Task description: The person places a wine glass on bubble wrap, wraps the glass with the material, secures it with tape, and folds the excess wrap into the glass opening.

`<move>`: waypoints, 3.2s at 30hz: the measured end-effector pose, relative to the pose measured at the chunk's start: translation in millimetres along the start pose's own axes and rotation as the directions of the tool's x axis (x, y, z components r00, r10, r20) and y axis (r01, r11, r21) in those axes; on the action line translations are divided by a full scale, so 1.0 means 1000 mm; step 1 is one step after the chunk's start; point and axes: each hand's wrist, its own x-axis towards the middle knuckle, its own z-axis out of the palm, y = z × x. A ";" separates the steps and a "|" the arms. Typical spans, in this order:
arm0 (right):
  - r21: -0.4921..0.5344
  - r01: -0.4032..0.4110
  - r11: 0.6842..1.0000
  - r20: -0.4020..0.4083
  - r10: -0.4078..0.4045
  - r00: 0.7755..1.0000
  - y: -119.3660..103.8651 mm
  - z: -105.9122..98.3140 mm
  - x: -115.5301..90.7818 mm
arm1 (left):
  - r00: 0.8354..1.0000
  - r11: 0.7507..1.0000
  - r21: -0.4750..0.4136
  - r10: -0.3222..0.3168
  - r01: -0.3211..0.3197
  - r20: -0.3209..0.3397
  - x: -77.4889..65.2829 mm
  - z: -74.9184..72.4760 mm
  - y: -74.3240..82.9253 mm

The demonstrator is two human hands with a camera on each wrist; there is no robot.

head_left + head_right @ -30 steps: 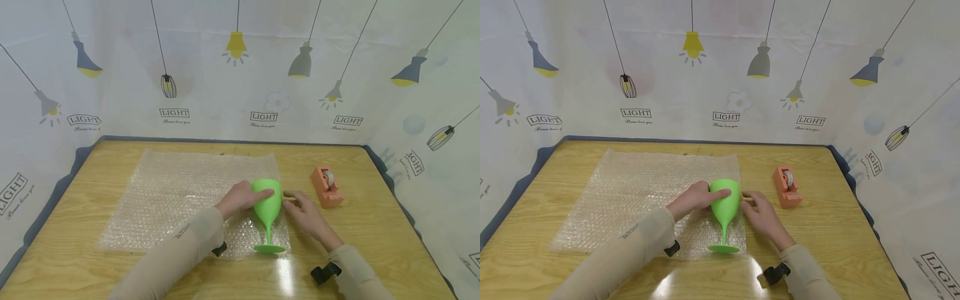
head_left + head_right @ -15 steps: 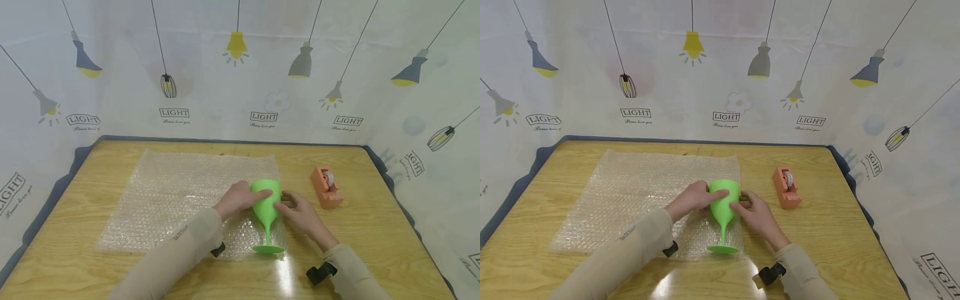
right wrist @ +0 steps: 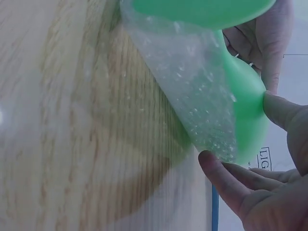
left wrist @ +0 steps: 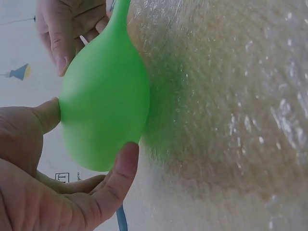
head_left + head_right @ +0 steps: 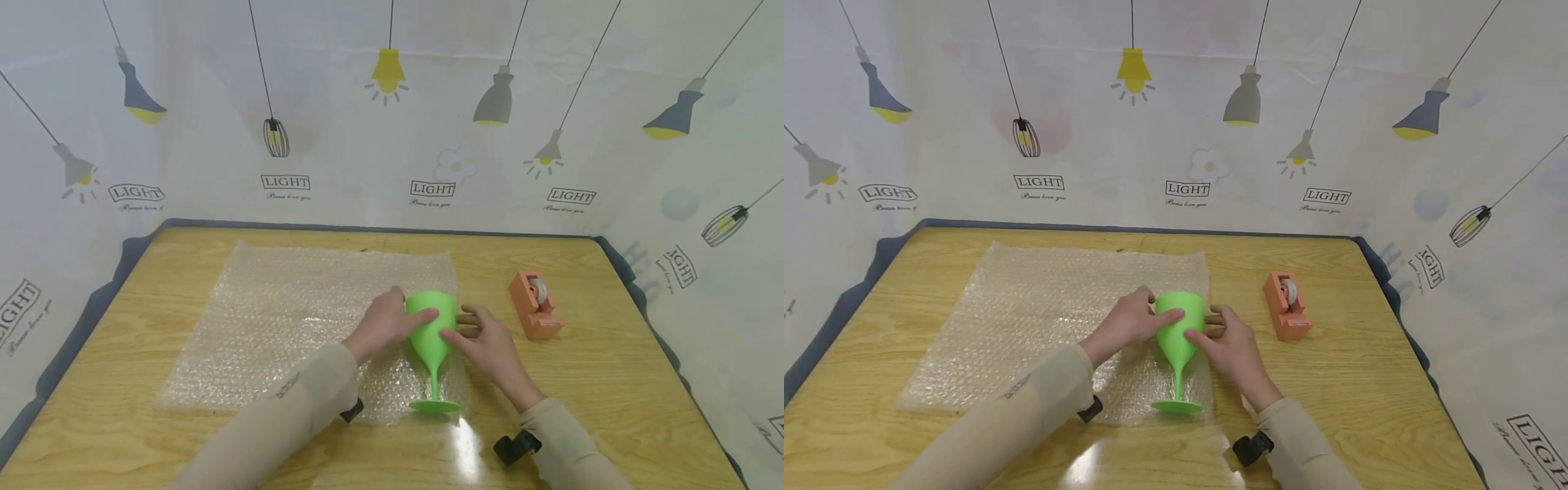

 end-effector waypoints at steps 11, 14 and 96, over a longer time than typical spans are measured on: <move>-0.047 0.008 0.999 -0.054 -0.010 0.999 -0.015 0.010 -0.002 | 0.997 0.999 -0.016 0.046 -0.047 -0.068 -0.008 -0.008 0.003; -0.086 0.029 0.996 -0.075 -0.035 0.997 -0.019 0.014 -0.003 | 0.998 0.999 -0.013 0.031 -0.032 -0.056 -0.009 -0.011 0.003; -0.063 0.346 0.936 0.020 -0.345 0.938 -0.026 0.030 0.018 | 0.979 0.981 0.021 -0.195 0.194 0.064 -0.001 -0.039 -0.025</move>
